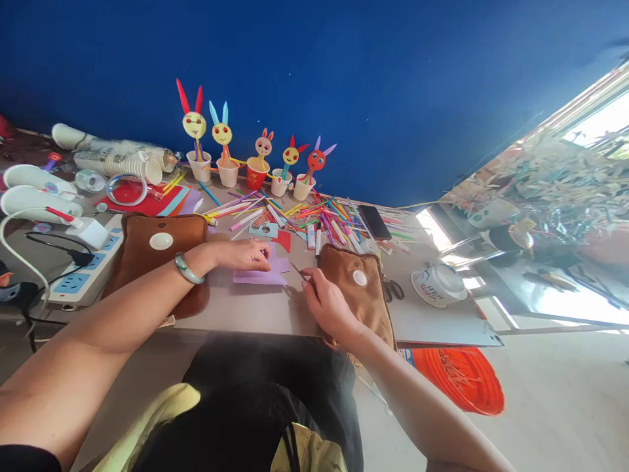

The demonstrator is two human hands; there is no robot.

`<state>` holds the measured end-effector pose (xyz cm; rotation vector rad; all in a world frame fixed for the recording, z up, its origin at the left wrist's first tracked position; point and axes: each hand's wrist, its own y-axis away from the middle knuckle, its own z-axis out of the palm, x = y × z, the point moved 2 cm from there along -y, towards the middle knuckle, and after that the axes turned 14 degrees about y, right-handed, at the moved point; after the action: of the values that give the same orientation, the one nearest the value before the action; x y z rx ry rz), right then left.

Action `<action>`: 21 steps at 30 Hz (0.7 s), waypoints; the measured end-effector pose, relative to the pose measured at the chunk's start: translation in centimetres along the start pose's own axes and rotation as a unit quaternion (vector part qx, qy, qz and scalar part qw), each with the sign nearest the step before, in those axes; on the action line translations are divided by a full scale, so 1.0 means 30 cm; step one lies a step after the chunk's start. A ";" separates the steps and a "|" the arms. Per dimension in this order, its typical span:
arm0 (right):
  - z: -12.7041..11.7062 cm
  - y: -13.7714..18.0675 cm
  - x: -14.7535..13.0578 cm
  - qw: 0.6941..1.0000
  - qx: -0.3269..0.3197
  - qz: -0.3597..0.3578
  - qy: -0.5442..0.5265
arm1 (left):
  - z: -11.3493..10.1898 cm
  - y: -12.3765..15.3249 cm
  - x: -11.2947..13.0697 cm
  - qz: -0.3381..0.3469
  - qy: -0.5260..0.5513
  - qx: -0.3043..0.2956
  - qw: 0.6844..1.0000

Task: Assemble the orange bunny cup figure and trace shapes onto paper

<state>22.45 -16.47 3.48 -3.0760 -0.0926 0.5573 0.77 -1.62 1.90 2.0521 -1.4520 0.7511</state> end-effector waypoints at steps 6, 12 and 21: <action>0.013 -0.020 -0.003 0.980 -0.001 -0.032 0.199 | -0.011 0.018 0.010 -0.019 -0.016 -0.051 0.998; 0.018 -0.095 0.001 0.940 -0.017 -0.011 0.342 | 0.000 0.007 0.001 -0.036 -0.001 -0.048 0.998; 0.010 -0.232 -0.037 0.905 -0.039 -0.004 0.423 | -0.004 0.005 0.010 -0.041 -0.021 -0.046 0.998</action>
<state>20.94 -9.59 3.76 -3.0716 -0.1102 -0.8130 0.70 -1.78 2.21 2.0533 -1.3901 0.6011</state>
